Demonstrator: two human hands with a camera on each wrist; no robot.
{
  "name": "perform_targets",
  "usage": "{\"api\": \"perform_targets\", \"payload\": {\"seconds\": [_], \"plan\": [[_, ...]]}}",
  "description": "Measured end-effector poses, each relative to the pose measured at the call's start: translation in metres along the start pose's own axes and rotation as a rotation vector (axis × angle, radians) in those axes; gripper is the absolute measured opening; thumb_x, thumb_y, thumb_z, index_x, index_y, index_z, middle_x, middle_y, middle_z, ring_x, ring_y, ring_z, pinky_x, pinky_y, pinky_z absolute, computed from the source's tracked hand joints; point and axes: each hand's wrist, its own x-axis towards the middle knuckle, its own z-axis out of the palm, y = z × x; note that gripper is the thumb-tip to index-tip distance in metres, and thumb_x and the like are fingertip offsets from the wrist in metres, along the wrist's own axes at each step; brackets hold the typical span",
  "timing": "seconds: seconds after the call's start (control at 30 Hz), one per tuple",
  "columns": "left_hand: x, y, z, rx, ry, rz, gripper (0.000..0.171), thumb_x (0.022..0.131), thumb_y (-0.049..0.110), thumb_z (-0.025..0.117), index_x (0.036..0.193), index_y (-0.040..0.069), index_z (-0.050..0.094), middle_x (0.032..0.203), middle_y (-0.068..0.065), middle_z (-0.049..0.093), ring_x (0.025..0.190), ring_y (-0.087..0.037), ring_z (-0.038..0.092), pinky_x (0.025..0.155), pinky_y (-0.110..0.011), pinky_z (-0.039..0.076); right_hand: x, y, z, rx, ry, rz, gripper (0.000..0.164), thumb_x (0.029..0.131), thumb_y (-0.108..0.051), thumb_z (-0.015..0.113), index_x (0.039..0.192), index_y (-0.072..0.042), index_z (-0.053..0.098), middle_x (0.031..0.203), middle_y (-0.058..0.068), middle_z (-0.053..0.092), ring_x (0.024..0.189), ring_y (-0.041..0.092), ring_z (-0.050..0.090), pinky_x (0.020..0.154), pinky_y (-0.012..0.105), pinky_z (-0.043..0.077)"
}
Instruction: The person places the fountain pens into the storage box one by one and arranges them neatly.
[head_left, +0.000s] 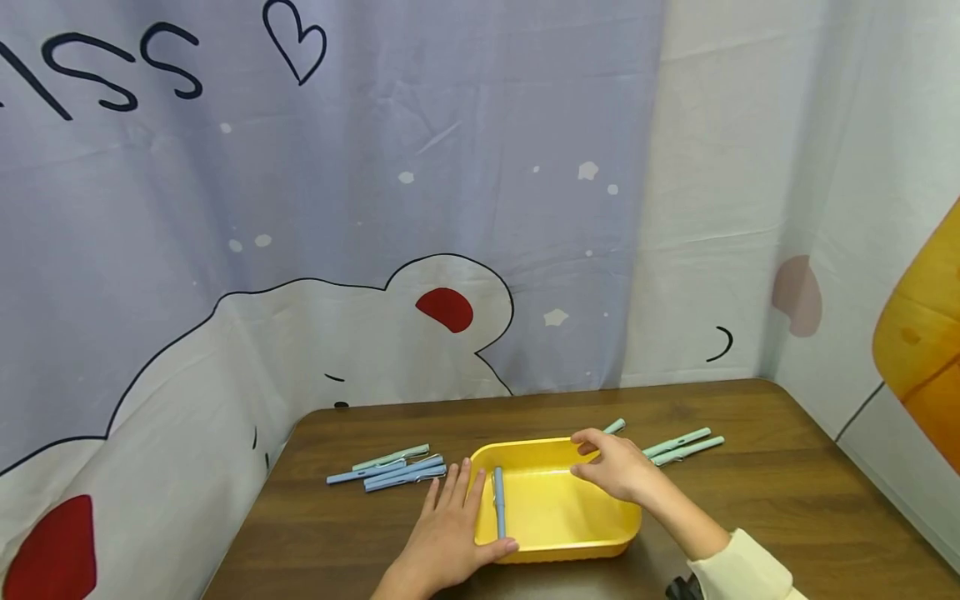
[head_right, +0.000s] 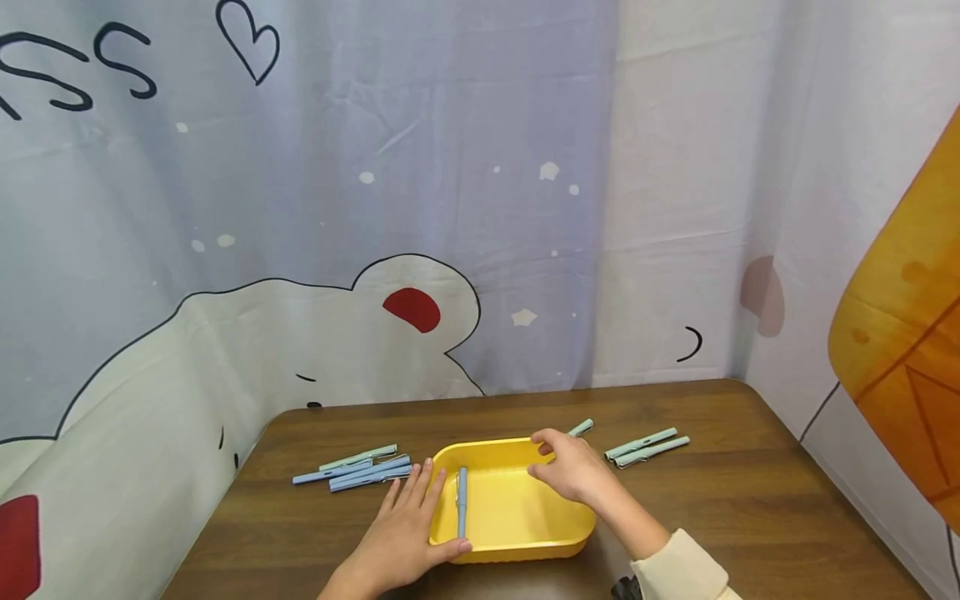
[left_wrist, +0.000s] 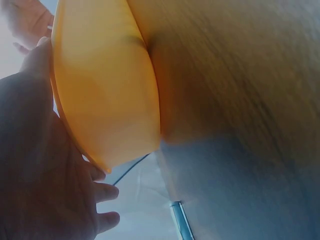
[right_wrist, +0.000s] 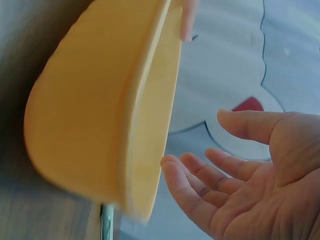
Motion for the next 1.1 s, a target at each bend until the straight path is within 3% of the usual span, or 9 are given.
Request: {"api": "perform_targets", "payload": {"seconds": [0.3,0.53,0.87,1.1], "plan": [[-0.001,0.0,0.001,-0.005,-0.007,0.002,0.108,0.087,0.081,0.049,0.162,0.009,0.023,0.169,-0.017,0.011,0.154,-0.041,0.015,0.12,-0.065,0.014,-0.003,0.03,-0.029,-0.024,0.022,-0.03,0.039,0.091,-0.012,0.074,0.127,0.001,0.064,0.125,0.022,0.066,0.107,0.037,0.067,0.085,0.048,0.058],[-0.001,-0.001,0.001,0.001,-0.005,-0.001,0.108,0.086,0.082,0.048,0.162,0.009,0.023,0.169,-0.017,0.011,0.154,-0.041,0.015,0.12,-0.065,0.014,-0.007,0.064,-0.049,-0.131,0.03,-0.133,0.037,0.092,-0.016,0.073,0.126,-0.003,0.065,0.126,0.019,0.062,0.109,0.04,0.062,0.083,0.051,0.055],[0.0,-0.001,0.001,-0.001,-0.01,-0.004,0.109,0.086,0.083,0.048,0.162,0.008,0.023,0.169,-0.016,0.01,0.154,-0.041,0.015,0.12,-0.064,0.014,-0.005,0.117,-0.057,-0.267,0.07,-0.273,0.043,0.088,-0.012,0.078,0.126,0.001,0.064,0.126,0.021,0.061,0.115,0.043,0.06,0.091,0.058,0.051],[0.0,-0.001,0.0,-0.005,-0.016,-0.007,0.109,0.086,0.083,0.048,0.161,0.008,0.024,0.169,-0.017,0.011,0.154,-0.041,0.015,0.12,-0.064,0.014,-0.002,0.148,-0.061,-0.322,0.09,-0.29,0.045,0.084,-0.006,0.079,0.127,-0.001,0.064,0.128,0.021,0.059,0.117,0.045,0.059,0.094,0.061,0.049]]}}
